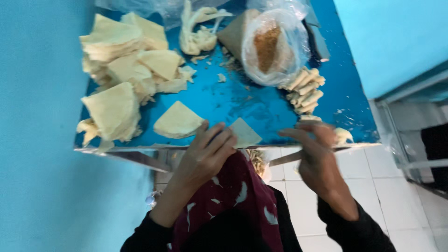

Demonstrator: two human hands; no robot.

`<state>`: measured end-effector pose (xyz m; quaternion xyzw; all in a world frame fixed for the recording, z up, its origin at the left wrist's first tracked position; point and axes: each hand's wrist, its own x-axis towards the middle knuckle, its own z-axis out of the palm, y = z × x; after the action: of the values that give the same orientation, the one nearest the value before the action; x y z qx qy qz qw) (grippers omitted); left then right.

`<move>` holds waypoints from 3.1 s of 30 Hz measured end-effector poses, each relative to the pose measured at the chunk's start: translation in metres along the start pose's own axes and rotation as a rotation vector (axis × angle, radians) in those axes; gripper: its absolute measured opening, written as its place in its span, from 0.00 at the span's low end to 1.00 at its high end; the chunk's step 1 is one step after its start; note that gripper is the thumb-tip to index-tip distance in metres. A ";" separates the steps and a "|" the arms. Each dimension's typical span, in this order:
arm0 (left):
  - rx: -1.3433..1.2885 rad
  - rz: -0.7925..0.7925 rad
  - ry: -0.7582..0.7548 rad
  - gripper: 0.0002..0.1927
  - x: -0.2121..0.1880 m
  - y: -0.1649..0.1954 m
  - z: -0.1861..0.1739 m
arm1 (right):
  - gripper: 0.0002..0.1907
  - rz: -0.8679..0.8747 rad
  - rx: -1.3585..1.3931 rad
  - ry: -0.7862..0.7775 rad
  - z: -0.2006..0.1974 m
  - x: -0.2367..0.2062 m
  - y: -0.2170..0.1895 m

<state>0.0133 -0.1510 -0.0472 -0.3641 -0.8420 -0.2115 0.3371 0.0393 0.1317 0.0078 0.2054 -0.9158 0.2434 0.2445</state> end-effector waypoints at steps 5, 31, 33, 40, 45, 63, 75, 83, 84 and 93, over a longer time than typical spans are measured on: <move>-0.019 0.003 -0.013 0.17 -0.002 0.000 0.005 | 0.31 -0.191 -0.017 -0.226 0.040 0.049 -0.021; -0.301 -0.174 0.119 0.10 0.007 0.008 0.009 | 0.28 0.001 -0.041 -0.291 0.035 0.208 0.048; -0.310 -0.183 0.129 0.11 0.008 0.008 0.006 | 0.36 0.069 -0.110 -0.376 0.048 0.216 0.046; -0.361 -0.235 0.173 0.11 0.012 0.009 0.000 | 0.32 -0.084 -0.271 -0.283 0.075 0.206 0.050; -0.350 -0.324 0.184 0.12 0.014 0.012 -0.006 | 0.29 -0.091 -0.318 -0.213 0.066 0.209 0.039; -0.186 -0.557 0.073 0.09 0.031 0.027 -0.016 | 0.31 -0.280 -0.026 -0.311 0.051 0.044 -0.031; -0.269 -0.575 0.127 0.07 0.026 0.030 -0.008 | 0.28 -0.128 -0.012 -0.209 0.027 0.047 -0.041; -0.467 -0.586 0.133 0.11 0.020 0.036 -0.011 | 0.32 -0.133 -0.113 -0.251 0.030 0.052 -0.043; -0.462 -0.549 0.136 0.12 0.020 0.035 -0.012 | 0.32 -0.099 -0.050 -0.283 0.029 0.053 -0.043; -0.373 -0.396 0.059 0.16 0.018 0.034 -0.011 | 0.35 -0.035 0.231 -0.365 0.025 0.053 -0.047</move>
<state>0.0340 -0.1274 -0.0230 -0.2416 -0.8331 -0.4354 0.2409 0.0115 0.0664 0.0339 0.2886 -0.9072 0.3015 0.0537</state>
